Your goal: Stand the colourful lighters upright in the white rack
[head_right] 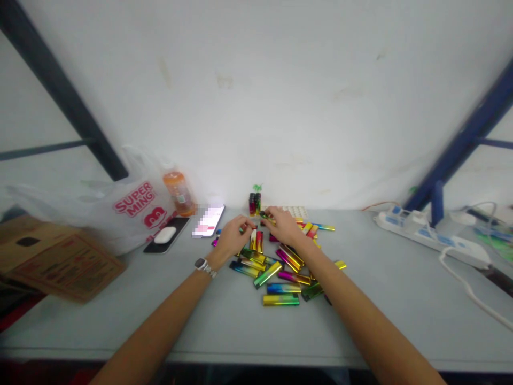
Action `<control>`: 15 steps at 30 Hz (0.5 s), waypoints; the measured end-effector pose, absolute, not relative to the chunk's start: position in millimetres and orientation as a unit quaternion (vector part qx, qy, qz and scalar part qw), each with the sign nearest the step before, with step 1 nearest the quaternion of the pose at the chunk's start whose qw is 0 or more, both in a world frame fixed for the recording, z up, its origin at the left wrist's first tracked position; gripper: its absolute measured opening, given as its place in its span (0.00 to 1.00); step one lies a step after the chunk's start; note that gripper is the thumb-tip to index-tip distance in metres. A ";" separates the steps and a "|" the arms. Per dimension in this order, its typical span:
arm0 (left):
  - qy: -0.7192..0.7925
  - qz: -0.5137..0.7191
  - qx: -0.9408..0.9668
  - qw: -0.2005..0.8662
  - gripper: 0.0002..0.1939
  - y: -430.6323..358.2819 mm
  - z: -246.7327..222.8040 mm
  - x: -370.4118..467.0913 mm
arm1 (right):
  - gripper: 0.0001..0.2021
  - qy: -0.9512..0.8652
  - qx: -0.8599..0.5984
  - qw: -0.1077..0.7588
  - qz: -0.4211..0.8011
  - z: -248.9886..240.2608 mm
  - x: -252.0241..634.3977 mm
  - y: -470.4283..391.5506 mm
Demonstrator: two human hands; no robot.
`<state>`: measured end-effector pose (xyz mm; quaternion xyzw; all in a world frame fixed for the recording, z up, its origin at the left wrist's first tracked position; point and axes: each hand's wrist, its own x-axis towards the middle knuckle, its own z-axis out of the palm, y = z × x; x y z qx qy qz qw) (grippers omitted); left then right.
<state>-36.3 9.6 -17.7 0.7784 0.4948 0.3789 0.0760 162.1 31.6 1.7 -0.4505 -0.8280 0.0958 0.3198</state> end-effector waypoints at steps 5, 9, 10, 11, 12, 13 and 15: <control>0.474 0.345 0.806 0.083 0.08 9.0 -24.5 -31.7 | 0.10 -0.669 -0.394 0.522 0.353 -7.1 161.9 2.3; 0.467 0.311 0.824 0.083 0.09 9.4 -29.0 -26.8 | 0.16 -0.550 -0.384 0.538 0.511 -9.1 151.3 -12.8; 0.469 0.309 0.823 0.082 0.09 9.7 -29.8 -26.4 | 0.17 -0.534 -0.387 0.535 0.528 -8.0 149.1 -15.4; 0.473 0.308 0.822 0.082 0.09 10.1 -30.5 -26.2 | 0.18 -0.526 -0.386 0.538 0.534 -6.5 147.5 -17.8; 0.476 0.307 0.820 0.083 0.09 10.4 -31.0 -26.2 | 0.19 -0.525 -0.386 0.541 0.532 -4.9 146.6 -19.7; 0.477 0.305 0.820 0.085 0.09 10.7 -31.3 -26.2 | 0.21 -0.527 -0.387 0.545 0.526 -3.7 146.6 -21.3; 0.475 0.300 0.822 0.092 0.10 11.0 -31.2 -26.1 | 0.26 -0.528 -0.393 0.552 0.511 -2.8 148.4 -23.2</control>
